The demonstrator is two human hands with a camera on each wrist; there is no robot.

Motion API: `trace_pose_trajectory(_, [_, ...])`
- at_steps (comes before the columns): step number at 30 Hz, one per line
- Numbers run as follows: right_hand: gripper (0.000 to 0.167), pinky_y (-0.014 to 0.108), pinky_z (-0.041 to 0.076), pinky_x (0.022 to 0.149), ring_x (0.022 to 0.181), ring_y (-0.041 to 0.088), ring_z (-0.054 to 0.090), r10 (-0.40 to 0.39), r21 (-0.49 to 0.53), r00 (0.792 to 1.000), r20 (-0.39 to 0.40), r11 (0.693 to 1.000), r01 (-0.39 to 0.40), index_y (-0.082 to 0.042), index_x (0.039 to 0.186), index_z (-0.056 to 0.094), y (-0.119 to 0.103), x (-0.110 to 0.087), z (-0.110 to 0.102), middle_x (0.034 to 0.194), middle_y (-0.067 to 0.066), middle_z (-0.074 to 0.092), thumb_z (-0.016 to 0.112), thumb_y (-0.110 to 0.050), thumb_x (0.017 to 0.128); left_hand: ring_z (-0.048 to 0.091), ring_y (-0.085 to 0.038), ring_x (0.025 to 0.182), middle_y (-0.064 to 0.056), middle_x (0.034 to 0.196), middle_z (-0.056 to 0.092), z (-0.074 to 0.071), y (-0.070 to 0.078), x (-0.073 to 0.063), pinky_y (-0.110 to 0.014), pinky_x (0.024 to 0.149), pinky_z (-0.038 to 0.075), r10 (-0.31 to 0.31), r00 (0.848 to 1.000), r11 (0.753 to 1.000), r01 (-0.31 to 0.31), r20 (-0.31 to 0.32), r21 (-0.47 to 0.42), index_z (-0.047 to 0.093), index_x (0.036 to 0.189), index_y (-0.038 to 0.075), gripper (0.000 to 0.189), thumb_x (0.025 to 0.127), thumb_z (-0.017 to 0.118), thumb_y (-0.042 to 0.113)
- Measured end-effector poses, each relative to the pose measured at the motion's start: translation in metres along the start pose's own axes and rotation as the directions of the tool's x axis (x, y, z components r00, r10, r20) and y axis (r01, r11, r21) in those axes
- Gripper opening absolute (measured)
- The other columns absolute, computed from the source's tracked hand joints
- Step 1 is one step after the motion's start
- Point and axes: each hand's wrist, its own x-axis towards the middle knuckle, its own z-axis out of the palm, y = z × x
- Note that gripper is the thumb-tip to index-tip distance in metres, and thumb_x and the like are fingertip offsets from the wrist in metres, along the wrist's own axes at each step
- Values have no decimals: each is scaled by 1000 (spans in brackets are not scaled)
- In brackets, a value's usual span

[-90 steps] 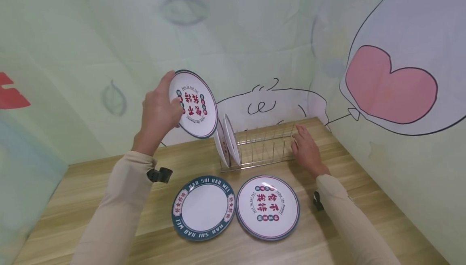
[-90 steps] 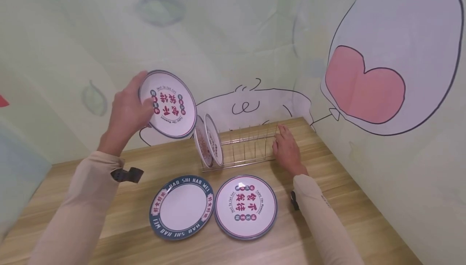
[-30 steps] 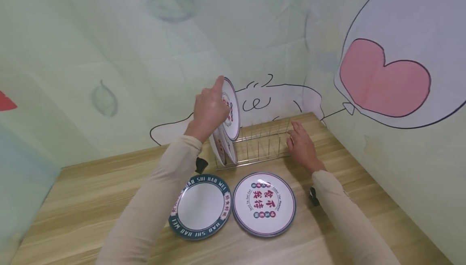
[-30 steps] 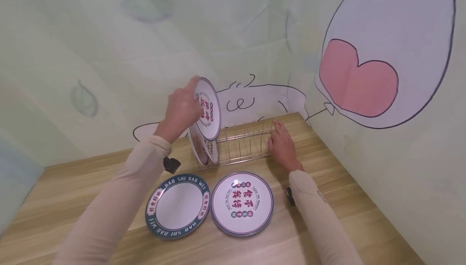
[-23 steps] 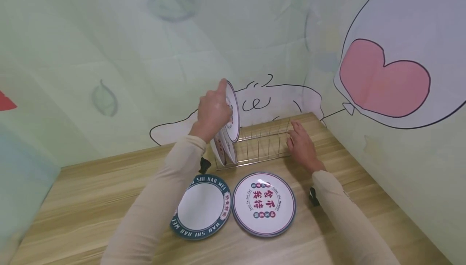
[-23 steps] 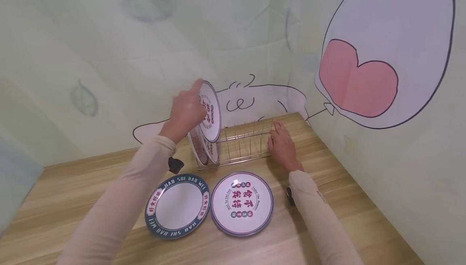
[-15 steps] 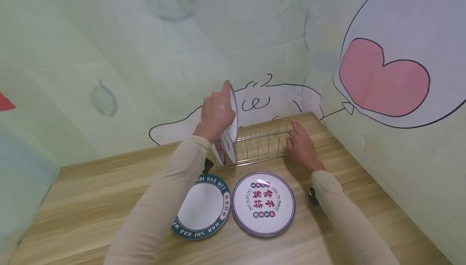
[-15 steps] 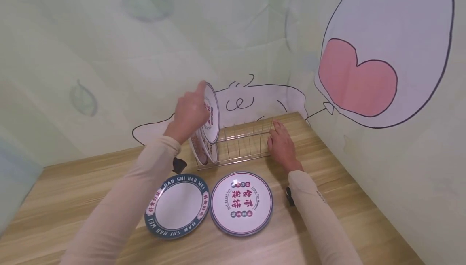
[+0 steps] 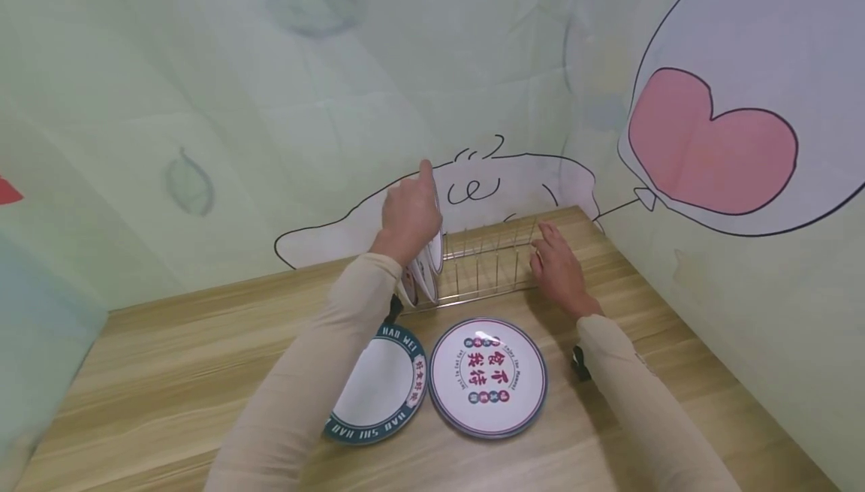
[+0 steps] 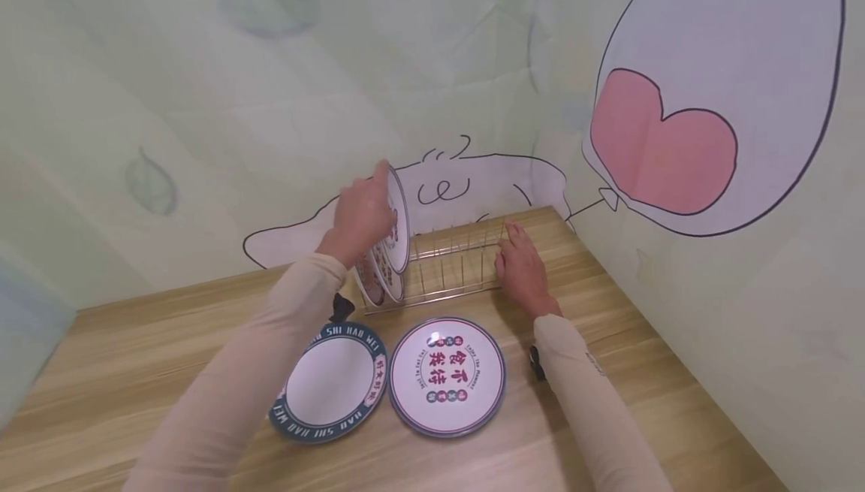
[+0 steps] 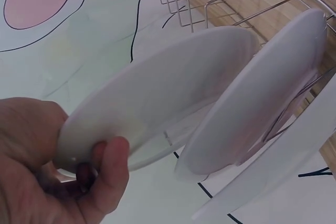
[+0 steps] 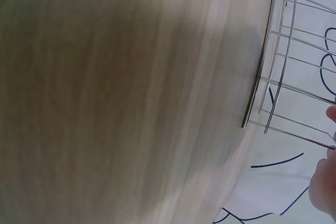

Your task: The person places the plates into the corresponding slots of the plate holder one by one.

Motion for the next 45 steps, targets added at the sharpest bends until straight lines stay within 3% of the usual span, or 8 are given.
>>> trace_pose_trajectory(7, [23, 51, 32, 120, 142, 41, 41, 1, 13, 1000, 5, 1000, -1, 11, 112, 64, 0, 0, 0, 150, 26, 46, 57, -4, 96, 49, -16, 46, -7, 66, 56, 7, 1, 1, -24, 38, 41, -27, 998, 1000, 27, 56, 3, 34, 144, 2, 61, 87, 53, -4])
trace_pose_trajectory(16, [22, 52, 33, 118, 142, 42, 42, 2, 14, 1000, -6, 1000, -2, 11, 111, 64, -1, 0, 0, 148, 27, 48, 59, -3, 94, 45, -13, 43, -5, 63, 54, 15, 1, -1, -21, 37, 39, -7, 997, 1000, 8, 71, -15, 34, 144, 0, 60, 86, 51, -6])
trace_pose_trajectory(27, [22, 52, 34, 118, 143, 41, 40, 4, 18, 1000, -3, 1000, -4, 11, 111, 64, -4, -1, -2, 148, 27, 48, 59, -2, 94, 59, -24, 55, -14, 76, 61, 24, 4, 3, -27, 43, 48, -24, 995, 1000, 24, 97, 10, 35, 143, -3, 55, 89, 51, -2])
trace_pose_trajectory(38, [23, 52, 31, 120, 144, 42, 39, 14, 24, 1000, 24, 1000, -15, 11, 112, 64, -8, -1, -2, 151, 26, 45, 58, -2, 95, 59, -20, 54, -12, 74, 59, 34, 3, 1, -24, 43, 48, -36, 989, 999, 38, 141, -12, 31, 148, -7, 61, 91, 50, -1])
trace_pose_trajectory(45, [22, 51, 31, 120, 144, 40, 38, 12, 7, 1000, 21, 1000, -12, 10, 112, 63, -10, 0, -4, 151, 27, 45, 57, -3, 96, 59, -20, 55, -13, 76, 61, 37, 5, 3, -24, 44, 47, -60, 984, 998, 58, 167, 20, 26, 151, -8, 64, 92, 50, 1])
